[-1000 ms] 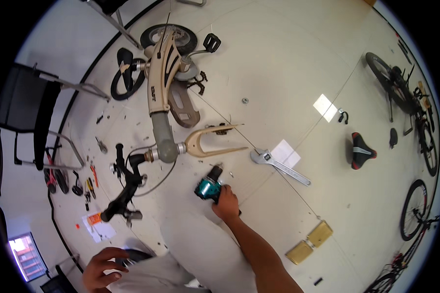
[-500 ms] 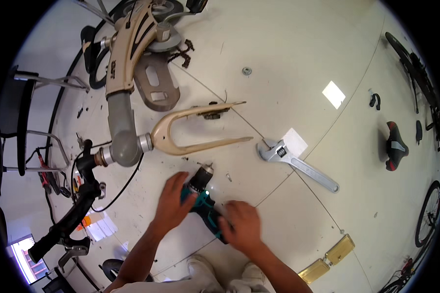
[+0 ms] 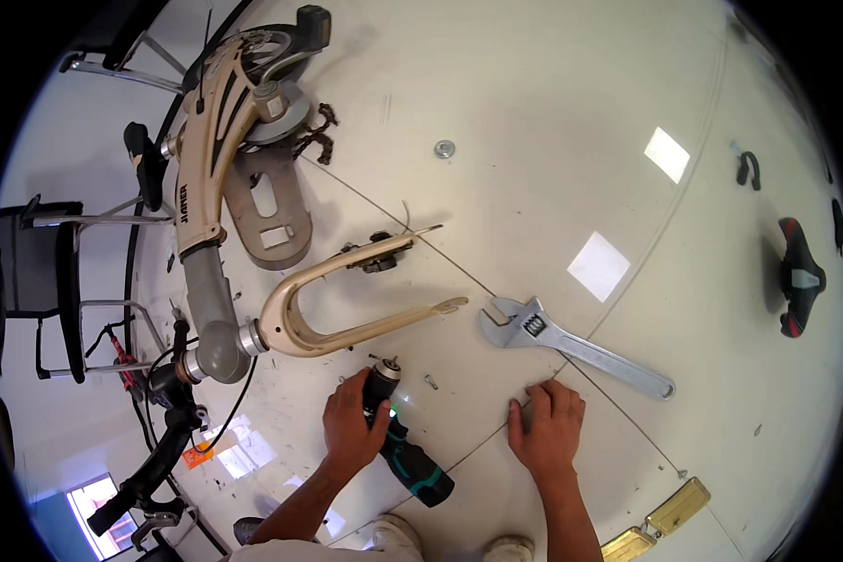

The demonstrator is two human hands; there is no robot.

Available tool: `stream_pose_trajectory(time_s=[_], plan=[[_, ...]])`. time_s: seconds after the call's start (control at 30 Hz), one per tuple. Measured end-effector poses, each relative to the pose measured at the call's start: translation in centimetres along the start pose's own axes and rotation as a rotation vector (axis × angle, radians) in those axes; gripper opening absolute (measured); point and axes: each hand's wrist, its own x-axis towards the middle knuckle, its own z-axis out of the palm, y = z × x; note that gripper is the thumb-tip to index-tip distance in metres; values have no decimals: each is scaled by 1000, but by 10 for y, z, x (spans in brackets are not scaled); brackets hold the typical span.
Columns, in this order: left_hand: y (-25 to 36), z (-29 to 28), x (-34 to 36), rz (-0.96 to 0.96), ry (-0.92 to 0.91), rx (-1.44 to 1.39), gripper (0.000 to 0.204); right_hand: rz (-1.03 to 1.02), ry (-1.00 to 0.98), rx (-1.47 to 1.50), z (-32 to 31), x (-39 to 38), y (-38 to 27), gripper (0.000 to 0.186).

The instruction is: The person is repairing a bicycle. They use a cordless drill to remove and install screws on the handlebar and front fork. They also use a wrench to tighten a bolt on the front fork.

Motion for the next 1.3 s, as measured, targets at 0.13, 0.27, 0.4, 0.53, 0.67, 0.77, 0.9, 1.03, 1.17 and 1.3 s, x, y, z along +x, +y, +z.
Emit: stream_pose_trajectory(time_s=[0.13, 0.27, 0.4, 0.53, 0.67, 0.77, 0.9, 1.03, 1.17, 1.3], plan=[[3, 2, 4, 37, 14, 68, 56, 7, -4, 23, -1, -2, 3, 32], [1, 0, 4, 37, 14, 93, 56, -10, -1, 25, 1, -2, 1, 32], [3, 1, 4, 14, 53, 8, 52, -28, 17, 24, 1, -4, 0, 31], [4, 6, 4, -5, 107, -18, 49, -70, 67, 43, 0, -5, 1, 30], [1, 4, 0, -28, 138, -75, 48, -130, 50, 108, -4, -11, -2, 29], [-6, 8, -1, -1, 158, -100, 48, -22, -83, 491, -4, -34, -31, 29], [-8, 13, -1, 5, 169, -94, 48, -192, -128, 553, 14, -81, -89, 42], [-9, 12, -5, 5, 191, -52, 49, -230, -102, 385, 9, -76, -108, 58], [-13, 13, -9, 8, 209, -52, 49, -110, -375, 93, 2, -76, -123, 56], [-16, 13, -11, 33, 214, -46, 49, -143, -390, -64, 15, -77, -131, 43]])
